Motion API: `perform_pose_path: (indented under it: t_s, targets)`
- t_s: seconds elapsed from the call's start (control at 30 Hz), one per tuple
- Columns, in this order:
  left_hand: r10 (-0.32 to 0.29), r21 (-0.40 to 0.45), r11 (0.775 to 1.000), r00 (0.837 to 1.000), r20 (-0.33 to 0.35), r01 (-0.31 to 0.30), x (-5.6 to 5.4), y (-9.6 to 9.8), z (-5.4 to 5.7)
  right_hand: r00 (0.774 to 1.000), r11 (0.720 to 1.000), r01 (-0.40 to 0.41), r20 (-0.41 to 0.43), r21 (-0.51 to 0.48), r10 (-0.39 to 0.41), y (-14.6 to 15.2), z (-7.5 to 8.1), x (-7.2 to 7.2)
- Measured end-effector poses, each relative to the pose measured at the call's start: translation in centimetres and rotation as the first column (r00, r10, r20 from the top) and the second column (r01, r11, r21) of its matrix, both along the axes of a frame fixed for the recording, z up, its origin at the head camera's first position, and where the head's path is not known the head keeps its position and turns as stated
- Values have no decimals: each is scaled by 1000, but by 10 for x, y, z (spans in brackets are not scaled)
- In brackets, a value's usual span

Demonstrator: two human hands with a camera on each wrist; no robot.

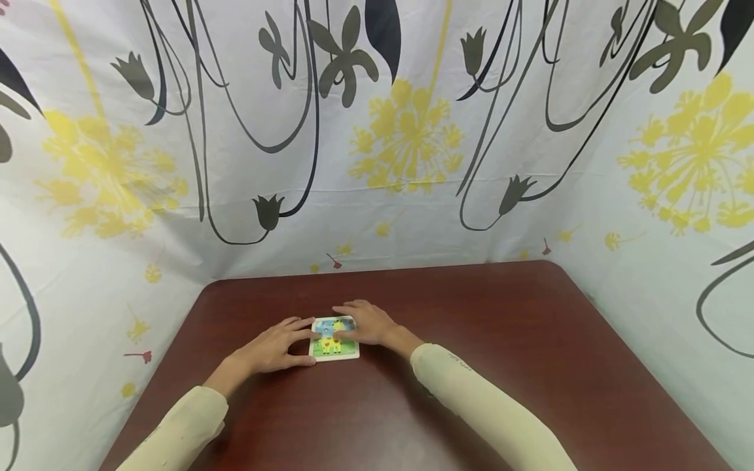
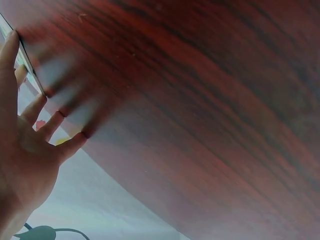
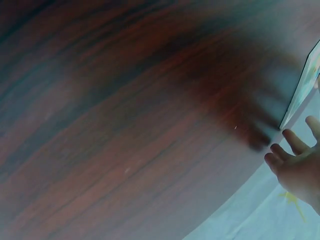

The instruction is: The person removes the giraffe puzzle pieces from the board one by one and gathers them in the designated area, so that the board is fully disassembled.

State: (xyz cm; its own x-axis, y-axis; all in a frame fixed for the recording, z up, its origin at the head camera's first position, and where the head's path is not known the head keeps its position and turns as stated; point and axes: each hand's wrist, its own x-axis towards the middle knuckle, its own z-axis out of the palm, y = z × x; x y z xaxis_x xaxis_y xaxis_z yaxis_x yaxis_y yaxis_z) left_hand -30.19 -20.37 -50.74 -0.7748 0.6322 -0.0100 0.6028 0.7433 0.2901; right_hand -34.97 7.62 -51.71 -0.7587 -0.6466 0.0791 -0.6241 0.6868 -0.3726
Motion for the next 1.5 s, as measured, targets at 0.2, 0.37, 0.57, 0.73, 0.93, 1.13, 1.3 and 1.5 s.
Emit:
perform_pose_path:
  t_s: [0.2,0.37,0.57,0.73,0.93,1.13,1.3,1.5]
  targets:
    - [-12,7,1000,1000,-10,12,-1,1,0,999,999,-14,-41,-36,13,-9,-1,-2]
    - [-5,3,1000,1000,11,5,-1,1,0,998,997,-36,-59,-68,32,-15,-1,-2]
    - [4,-7,1000,1000,23,-4,0,0,-2,995,996,-45,-95,-78,38,-19,-3,-4]
    - [-2,-9,1000,1000,7,2,-1,0,-2,993,993,-62,-101,-104,52,-21,-2,-6]
    - [-1,-1,1000,1000,17,1,0,1,0,997,996,-47,-63,-77,42,-23,-2,-9]
    - [-2,-2,1000,1000,18,2,1,1,1,999,996,-31,-33,-82,28,-25,-3,-10]
    - [-7,0,1000,1000,12,7,1,1,2,999,994,-35,-2,-108,35,-26,-1,-9]
    - [-7,3,1000,1000,8,7,1,-1,-1,999,989,-31,33,-145,37,-29,-3,-12]
